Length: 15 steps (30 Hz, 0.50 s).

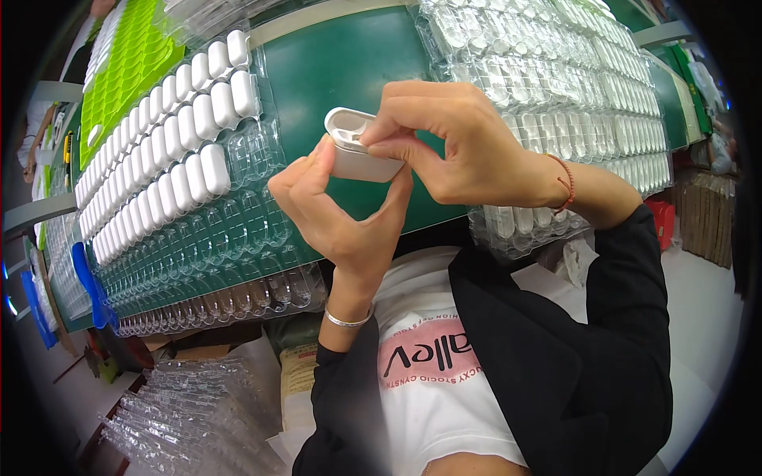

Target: The person assembles white wireless earbuds by placing them into charging cases. They repeatedly pick up a case, insert an earbud, close the case, and place it into a clear plastic tray. The process is repeated for multiple units on a green workbench.

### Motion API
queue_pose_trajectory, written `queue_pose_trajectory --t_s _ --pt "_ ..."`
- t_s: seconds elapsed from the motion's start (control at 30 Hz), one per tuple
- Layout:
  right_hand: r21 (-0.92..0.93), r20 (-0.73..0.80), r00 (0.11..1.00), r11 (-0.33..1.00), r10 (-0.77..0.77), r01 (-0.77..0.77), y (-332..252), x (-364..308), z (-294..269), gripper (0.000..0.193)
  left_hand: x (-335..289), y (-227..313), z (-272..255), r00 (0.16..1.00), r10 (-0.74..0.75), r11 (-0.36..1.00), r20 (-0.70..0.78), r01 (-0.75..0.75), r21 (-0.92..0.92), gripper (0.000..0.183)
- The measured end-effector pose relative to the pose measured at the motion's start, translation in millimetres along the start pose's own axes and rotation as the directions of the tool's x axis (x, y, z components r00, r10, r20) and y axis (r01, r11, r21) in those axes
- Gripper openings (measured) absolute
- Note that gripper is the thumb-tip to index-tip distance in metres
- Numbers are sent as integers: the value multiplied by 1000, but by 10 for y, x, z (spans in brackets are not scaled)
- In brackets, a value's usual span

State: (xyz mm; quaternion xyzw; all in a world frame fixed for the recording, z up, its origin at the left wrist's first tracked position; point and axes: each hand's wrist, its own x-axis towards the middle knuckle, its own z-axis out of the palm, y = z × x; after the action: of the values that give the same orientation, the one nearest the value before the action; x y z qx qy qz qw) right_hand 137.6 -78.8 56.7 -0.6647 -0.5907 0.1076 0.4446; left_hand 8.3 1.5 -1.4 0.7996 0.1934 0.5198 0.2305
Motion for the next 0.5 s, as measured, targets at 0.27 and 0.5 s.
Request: queue_pose_trajectory --t_s 0.27,0.5 --pt "49 42 999 998 -35 33 10 19 -57 3 35 16 -57 998 19 999 60 -18 -30 66" --pt "33 12 1000 999 20 -20 10 6 0 2 -19 13 -87 997 -22 999 76 25 -35 69"
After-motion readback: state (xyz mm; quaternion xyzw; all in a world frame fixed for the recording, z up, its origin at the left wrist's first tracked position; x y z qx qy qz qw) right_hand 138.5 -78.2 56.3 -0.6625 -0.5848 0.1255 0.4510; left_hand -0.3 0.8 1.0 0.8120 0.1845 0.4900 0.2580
